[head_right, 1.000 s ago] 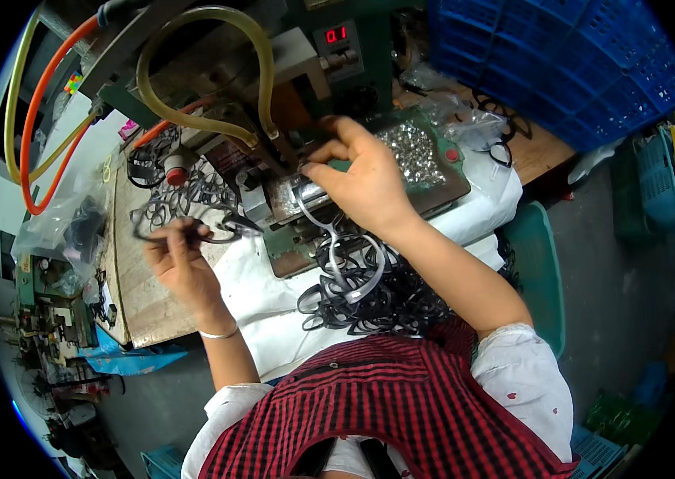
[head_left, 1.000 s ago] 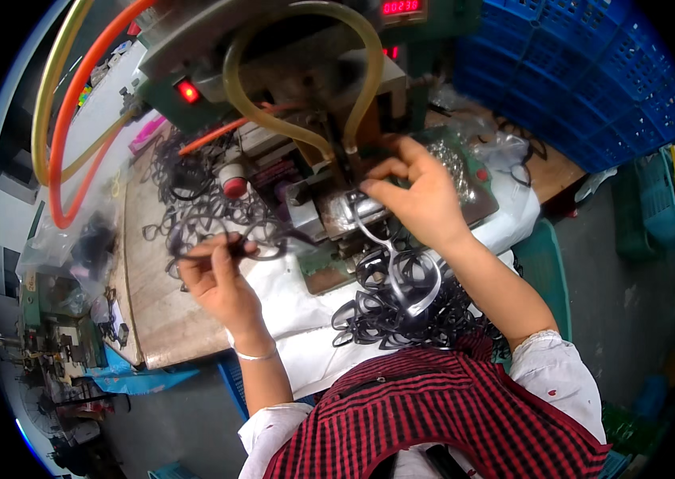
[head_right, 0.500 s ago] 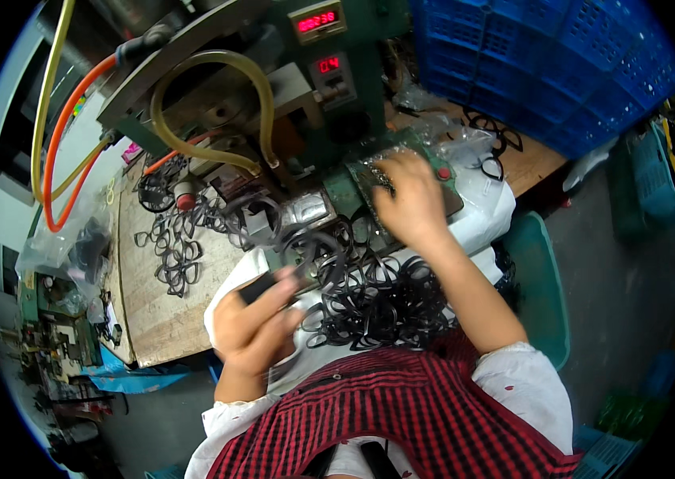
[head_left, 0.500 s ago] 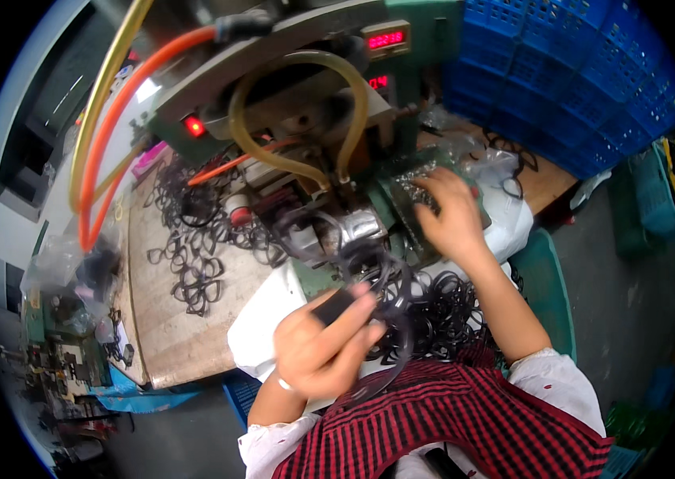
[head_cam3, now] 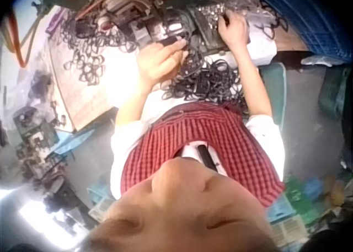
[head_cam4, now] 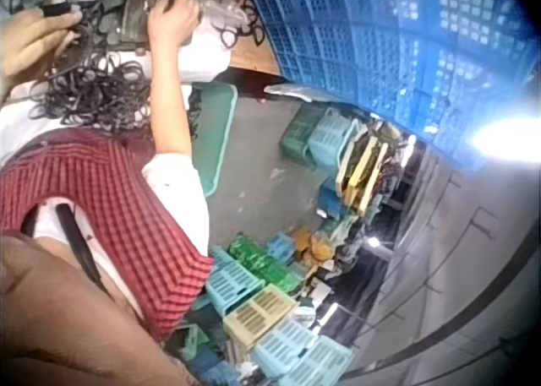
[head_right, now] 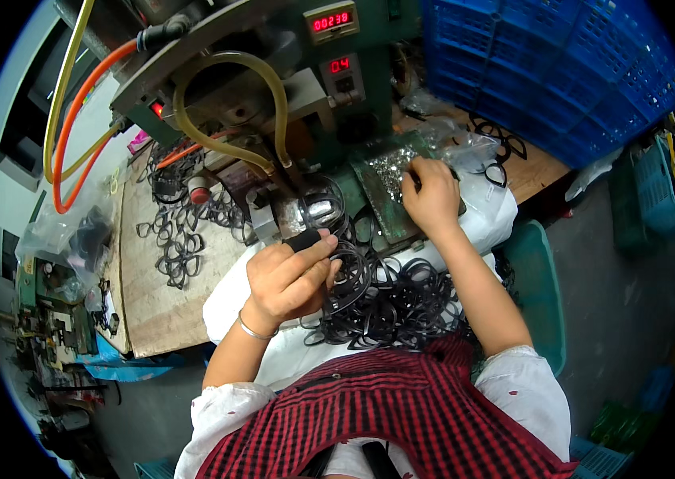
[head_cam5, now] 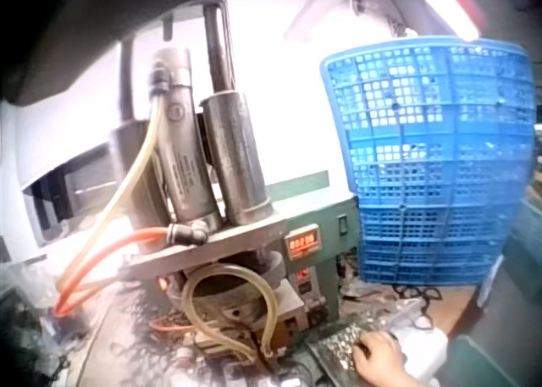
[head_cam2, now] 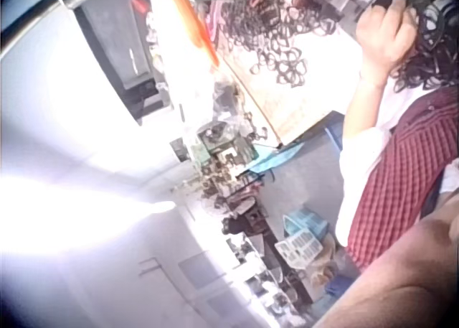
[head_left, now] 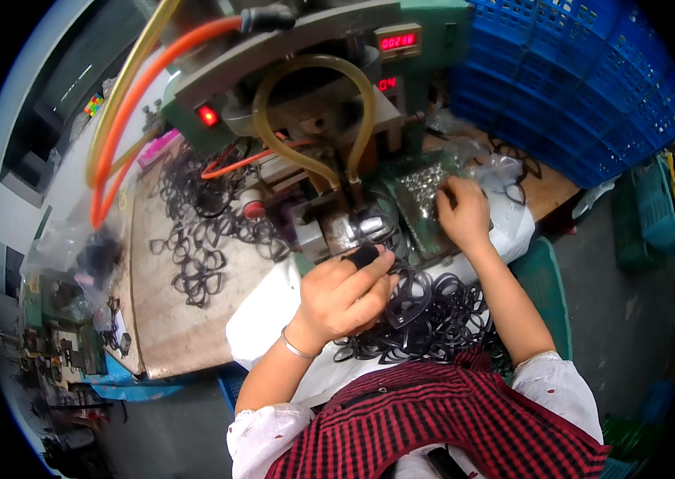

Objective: The person repeatedly picks black rubber rings and small metal components from piles on a workbench, places them into a machine, and removes the assembled units. The process is continuous and repetitive throughout the clip.

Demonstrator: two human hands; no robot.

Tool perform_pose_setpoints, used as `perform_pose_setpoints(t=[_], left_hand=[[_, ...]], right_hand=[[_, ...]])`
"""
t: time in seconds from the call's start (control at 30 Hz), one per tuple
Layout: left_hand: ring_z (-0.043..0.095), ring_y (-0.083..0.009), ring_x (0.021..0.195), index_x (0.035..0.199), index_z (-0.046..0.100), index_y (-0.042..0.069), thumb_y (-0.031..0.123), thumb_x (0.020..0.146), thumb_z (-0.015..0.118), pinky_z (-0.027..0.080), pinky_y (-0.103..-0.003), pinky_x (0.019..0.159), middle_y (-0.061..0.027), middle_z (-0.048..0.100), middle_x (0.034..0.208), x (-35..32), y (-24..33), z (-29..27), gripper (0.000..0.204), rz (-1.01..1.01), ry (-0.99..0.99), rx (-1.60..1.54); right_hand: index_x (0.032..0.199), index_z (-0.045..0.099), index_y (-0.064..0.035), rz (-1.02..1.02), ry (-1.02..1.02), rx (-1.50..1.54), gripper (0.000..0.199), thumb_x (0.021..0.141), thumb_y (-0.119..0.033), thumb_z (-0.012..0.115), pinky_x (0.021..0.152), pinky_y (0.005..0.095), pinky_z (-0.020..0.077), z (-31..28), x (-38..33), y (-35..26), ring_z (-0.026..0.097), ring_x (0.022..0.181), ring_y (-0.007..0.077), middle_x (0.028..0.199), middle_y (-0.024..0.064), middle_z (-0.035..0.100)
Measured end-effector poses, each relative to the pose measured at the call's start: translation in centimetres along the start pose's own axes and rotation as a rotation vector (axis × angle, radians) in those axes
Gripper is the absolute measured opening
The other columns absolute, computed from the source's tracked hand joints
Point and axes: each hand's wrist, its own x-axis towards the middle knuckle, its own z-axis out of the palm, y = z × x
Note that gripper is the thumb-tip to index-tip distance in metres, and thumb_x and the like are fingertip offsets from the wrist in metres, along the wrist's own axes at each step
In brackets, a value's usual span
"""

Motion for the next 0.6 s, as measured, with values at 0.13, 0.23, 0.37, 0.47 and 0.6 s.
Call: perform_pose_setpoints(t=[0.13,0.23,0.37,0.47,0.6], left_hand=[[0.056,-0.0157,0.055,0.086,0.063,0.008,0.003,0.067,0.083,0.043,-0.027,0.049,-0.0063,0.074,0.097,0.0,0.1,-0.4,0.028,-0.028,-0.01,0.007],[0.056,-0.0157,0.055,0.086,0.064,0.008,0.003,0.067,0.084,0.043,-0.027,0.049,-0.0064,0.074,0.097,-0.6,0.6,-0.6,0.028,-0.065,-0.009,0.009],[0.059,-0.0162,0.057,0.085,0.065,0.007,0.003,0.067,0.084,0.044,-0.027,0.049,-0.008,0.074,0.099,0.0,0.7,-0.5,0.026,-0.082,-0.028,-0.002],[0.07,-0.0238,0.075,0.086,0.065,0.005,0.003,0.071,0.083,0.054,-0.031,0.059,-0.0112,0.074,0.101,-0.1,0.7,-0.3,0.023,-0.023,-0.011,0.021],[0.073,-0.0348,0.089,0.083,0.065,-0.001,0.001,0.072,0.081,0.062,-0.039,0.072,-0.0161,0.073,0.101,-1.1,1.8,-0.7,0.019,-0.034,-0.041,0.062]], right_hand=[[0.088,0.068,-0.0038,-0.052,-0.003,0.074,0.008,0.085,-0.01,0.063,0.08,0.0453,0.0505,0.3,0.2,-0.5,0.064,0.091,0.0364,0.091,0.014,0.069],[0.09,0.07,-0.0029,-0.027,0.158,0.229,0.01,0.085,-0.006,0.062,0.082,0.042,0.0515,-0.5,-2.4,-1.4,0.066,0.09,0.0345,0.093,0.0141,0.071],[0.089,0.07,-0.002,-0.203,0.355,0.185,0.009,0.083,-0.004,0.064,0.082,0.0407,0.0526,1.5,-5.1,-0.2,0.067,0.089,0.0313,0.092,0.0113,0.072],[0.089,0.07,-0.0023,-0.156,0.263,0.192,0.009,0.083,-0.005,0.064,0.082,0.0401,0.0525,1.0,-4.6,-0.8,0.067,0.088,0.0314,0.092,0.0114,0.072],[0.092,0.072,-0.0012,0.174,0.07,0.506,0.013,0.09,-0.005,0.059,0.088,0.0355,0.05,-1.3,-3.7,-1.4,0.067,0.098,0.0257,0.101,0.0102,0.073]])
